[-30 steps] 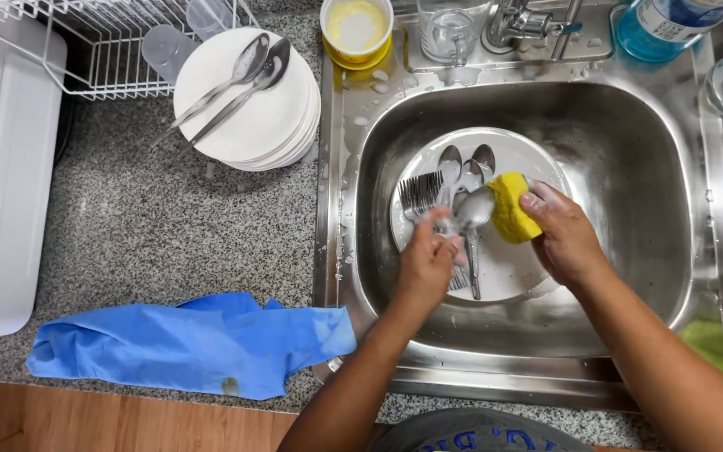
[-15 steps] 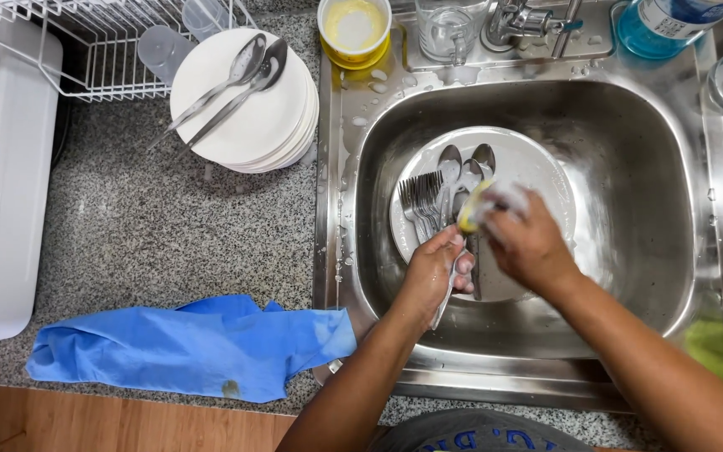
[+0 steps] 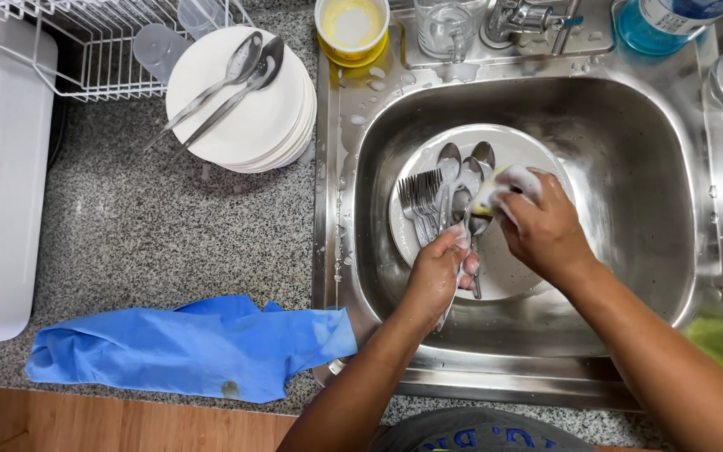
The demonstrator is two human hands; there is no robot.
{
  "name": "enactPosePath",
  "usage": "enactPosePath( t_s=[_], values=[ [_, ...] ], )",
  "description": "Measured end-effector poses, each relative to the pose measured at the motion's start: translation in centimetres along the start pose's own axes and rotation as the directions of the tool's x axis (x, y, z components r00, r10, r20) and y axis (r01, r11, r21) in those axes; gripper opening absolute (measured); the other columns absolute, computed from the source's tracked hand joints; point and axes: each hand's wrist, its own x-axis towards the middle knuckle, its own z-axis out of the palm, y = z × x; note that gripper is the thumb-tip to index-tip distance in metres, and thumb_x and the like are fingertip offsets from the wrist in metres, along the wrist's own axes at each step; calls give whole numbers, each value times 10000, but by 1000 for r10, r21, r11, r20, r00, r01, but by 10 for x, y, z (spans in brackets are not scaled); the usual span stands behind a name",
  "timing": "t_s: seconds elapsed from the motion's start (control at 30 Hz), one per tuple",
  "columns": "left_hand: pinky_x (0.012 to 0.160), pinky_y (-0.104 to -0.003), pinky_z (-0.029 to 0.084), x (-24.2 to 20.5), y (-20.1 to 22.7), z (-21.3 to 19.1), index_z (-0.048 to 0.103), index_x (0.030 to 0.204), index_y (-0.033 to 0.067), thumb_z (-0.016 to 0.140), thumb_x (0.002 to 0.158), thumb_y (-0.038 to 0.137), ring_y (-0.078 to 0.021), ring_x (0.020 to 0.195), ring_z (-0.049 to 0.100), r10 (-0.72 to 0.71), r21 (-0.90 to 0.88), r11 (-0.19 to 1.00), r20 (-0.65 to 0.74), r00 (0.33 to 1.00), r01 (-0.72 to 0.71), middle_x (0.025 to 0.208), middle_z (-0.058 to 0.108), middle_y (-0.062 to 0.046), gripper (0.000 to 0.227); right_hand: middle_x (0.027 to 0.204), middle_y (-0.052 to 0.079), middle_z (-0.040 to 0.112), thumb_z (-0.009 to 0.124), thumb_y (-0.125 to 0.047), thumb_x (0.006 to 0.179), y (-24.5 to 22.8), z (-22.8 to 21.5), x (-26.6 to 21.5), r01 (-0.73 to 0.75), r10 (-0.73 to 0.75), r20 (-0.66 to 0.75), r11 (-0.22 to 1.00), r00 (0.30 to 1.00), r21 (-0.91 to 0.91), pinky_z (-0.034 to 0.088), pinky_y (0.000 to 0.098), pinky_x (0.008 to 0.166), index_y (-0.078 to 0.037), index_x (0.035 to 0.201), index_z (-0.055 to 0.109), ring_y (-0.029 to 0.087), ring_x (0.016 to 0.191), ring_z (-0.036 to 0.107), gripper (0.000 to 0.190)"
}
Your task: Washing various pieces of cutlery like spoons and forks in a sink using a sponge and soap.
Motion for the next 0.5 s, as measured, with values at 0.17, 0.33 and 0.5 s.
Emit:
enactPosePath(
  t_s=[0.17, 0.33, 0.5],
  values=[
    [498, -205, 475, -4, 4, 3, 522, 1390, -12, 417, 1091, 77, -104, 557, 511, 18, 85, 996, -13, 1000, -17, 701, 562, -77, 330, 1095, 107, 714, 768, -101, 885, -8, 37, -35, 1, -7, 56, 993, 998, 116, 555, 418, 922, -119, 945, 711, 326, 1041, 685, 84],
    [485, -213, 433, -2, 9, -4, 501, 1410, -54, 438, 1077, 64, -132, 542, 479, 54, 244, 969, -44, 998, -42, 691, 581, -106, 359, 1116, 140, 687, 824, -64, 856, 35, 18, -18, -1, 1, -2, 1000, 1000, 6, 541, 483, 929, -68, 945, 692, 380, 1058, 668, 159],
    [472, -224, 455, -12, 38, 6, 613, 1236, 5, 535, 1000, 110, -145, 509, 605, 72, 454, 890, -56, 996, -39, 690, 707, -109, 270, 1316, 235, 626, 685, -82, 981, 2, -17, 1, -599, 626, 267, 407, 733, 690, 454, 449, 1061, 69, 1134, 616, 276, 1158, 606, 225]
  ],
)
